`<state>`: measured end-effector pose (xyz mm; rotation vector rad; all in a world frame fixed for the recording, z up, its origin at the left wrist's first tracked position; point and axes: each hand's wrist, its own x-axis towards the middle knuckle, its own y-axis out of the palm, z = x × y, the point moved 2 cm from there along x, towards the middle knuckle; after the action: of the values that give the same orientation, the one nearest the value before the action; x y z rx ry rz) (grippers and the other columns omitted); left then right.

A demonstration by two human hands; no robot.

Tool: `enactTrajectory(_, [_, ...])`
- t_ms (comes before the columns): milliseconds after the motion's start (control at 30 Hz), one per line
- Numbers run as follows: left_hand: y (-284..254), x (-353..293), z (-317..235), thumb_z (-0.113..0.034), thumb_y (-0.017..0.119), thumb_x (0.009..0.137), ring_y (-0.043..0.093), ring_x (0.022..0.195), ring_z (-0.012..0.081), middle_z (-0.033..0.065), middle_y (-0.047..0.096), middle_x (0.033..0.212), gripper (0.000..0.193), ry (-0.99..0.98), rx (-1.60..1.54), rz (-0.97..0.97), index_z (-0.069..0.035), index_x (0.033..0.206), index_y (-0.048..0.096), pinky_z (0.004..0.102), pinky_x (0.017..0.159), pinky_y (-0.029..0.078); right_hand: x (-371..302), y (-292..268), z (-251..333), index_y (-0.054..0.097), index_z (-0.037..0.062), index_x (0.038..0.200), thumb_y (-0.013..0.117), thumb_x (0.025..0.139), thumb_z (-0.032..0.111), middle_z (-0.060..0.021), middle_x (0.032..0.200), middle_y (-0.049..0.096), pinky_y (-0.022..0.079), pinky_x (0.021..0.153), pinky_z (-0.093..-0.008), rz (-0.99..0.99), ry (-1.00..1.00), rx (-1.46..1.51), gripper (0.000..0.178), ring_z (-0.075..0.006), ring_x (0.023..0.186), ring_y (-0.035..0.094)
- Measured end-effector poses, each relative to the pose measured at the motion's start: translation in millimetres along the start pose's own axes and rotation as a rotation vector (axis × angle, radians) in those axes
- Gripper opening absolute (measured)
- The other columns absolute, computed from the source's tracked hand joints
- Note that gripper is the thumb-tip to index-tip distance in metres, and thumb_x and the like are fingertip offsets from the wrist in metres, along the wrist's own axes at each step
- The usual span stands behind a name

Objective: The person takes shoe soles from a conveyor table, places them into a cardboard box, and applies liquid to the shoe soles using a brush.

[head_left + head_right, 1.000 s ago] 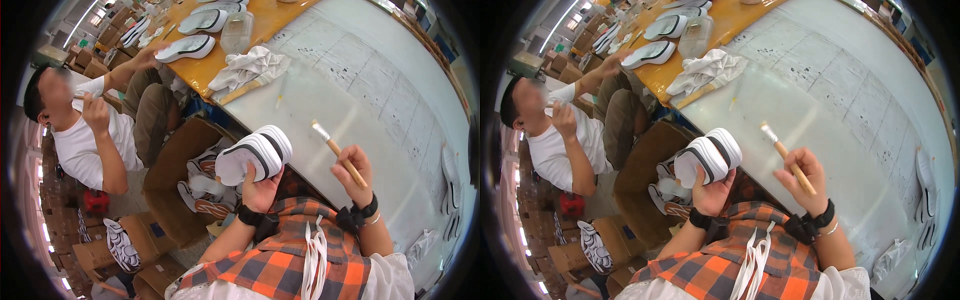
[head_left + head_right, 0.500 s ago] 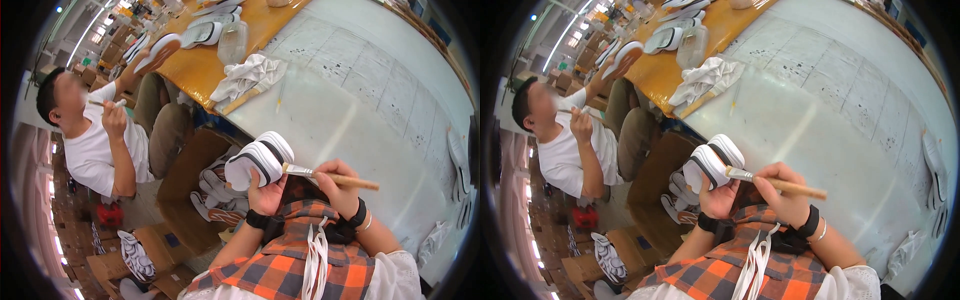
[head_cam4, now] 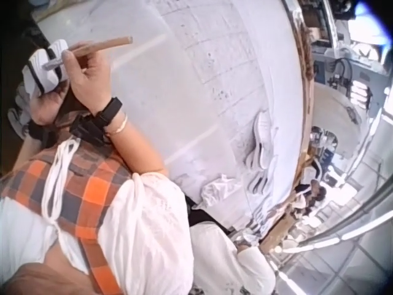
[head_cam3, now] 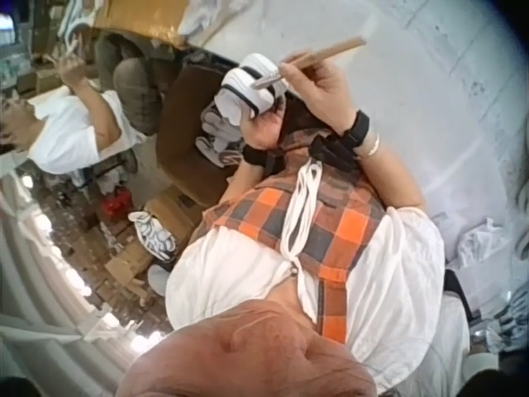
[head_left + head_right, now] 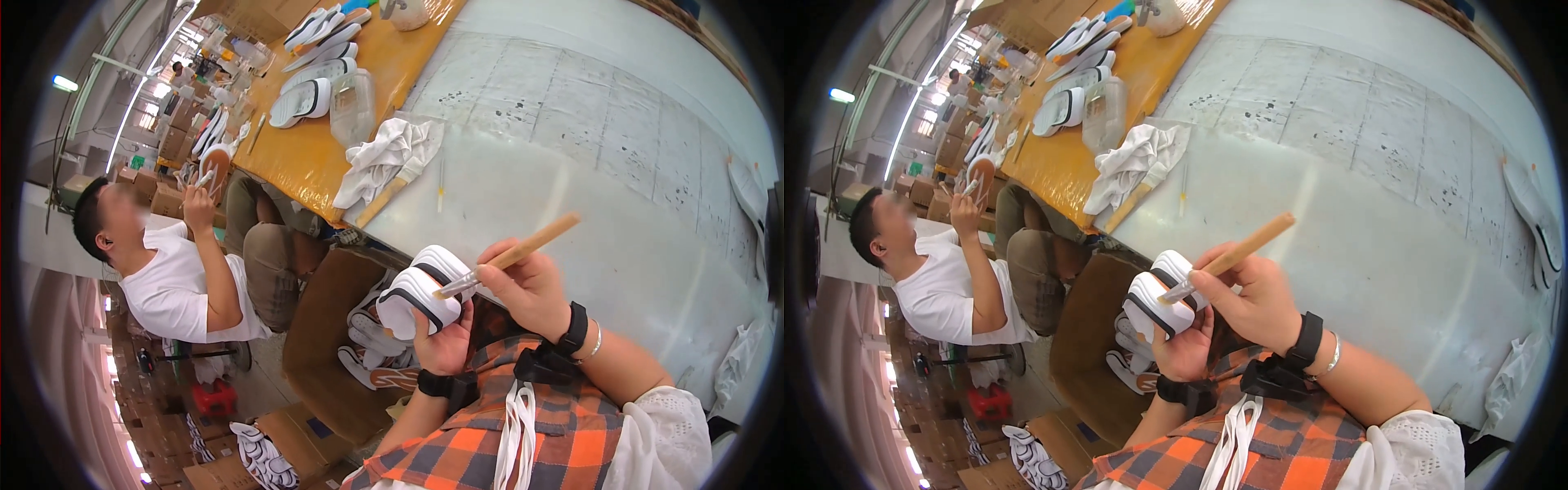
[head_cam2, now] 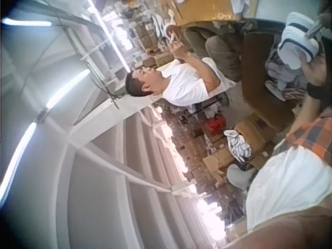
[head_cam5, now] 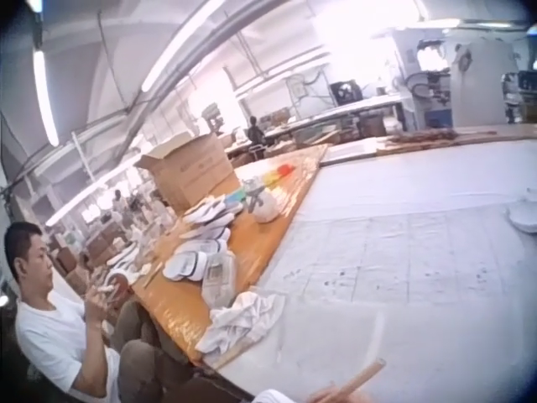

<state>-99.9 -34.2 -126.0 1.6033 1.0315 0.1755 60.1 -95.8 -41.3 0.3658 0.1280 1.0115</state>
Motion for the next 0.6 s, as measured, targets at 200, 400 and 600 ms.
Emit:
enactTrajectory(200, [-5, 1, -1, -0.035, 0.068, 0.077, 0.045, 0.116, 0.0238, 0.0036, 0.048, 0.125, 0.059, -0.002, -0.006, -0.058, -0.014, 0.126, 0.043, 0.0437, 0.097, 0.038, 3, -1, -15, 0.056, 0.0007, 0.091, 0.060, 0.085, 0.010, -0.0006, 0.080, 0.058, 0.044, 0.066, -0.0211, 0.142, 0.041, -0.090, 0.012, -0.0066, 0.074, 0.053])
enactTrajectory(400, [-6, 1, 0, -0.035, 0.066, 0.078, 0.044, 0.116, 0.0235, 0.0034, 0.048, 0.125, 0.056, -0.006, -0.011, -0.046, -0.015, 0.125, 0.043, 0.0429, 0.097, 0.037, 0, 1, -17, 0.056, 0.0012, 0.090, 0.061, 0.084, 0.010, -0.0003, 0.077, 0.058, 0.042, 0.063, -0.0209, 0.077, 0.003, -0.119, 0.012, -0.0060, 0.071, 0.051])
enactTrajectory(600, [-8, 0, -1, -0.035, 0.064, 0.079, 0.043, 0.117, 0.0232, 0.0029, 0.047, 0.126, 0.055, -0.004, -0.013, -0.038, -0.015, 0.126, 0.043, 0.0439, 0.098, 0.036, -4, -1, -22, 0.056, 0.0014, 0.087, 0.060, 0.085, 0.010, -0.0005, 0.077, 0.057, 0.042, 0.063, -0.0211, 0.096, -0.005, -0.142, 0.010, -0.0062, 0.070, 0.051])
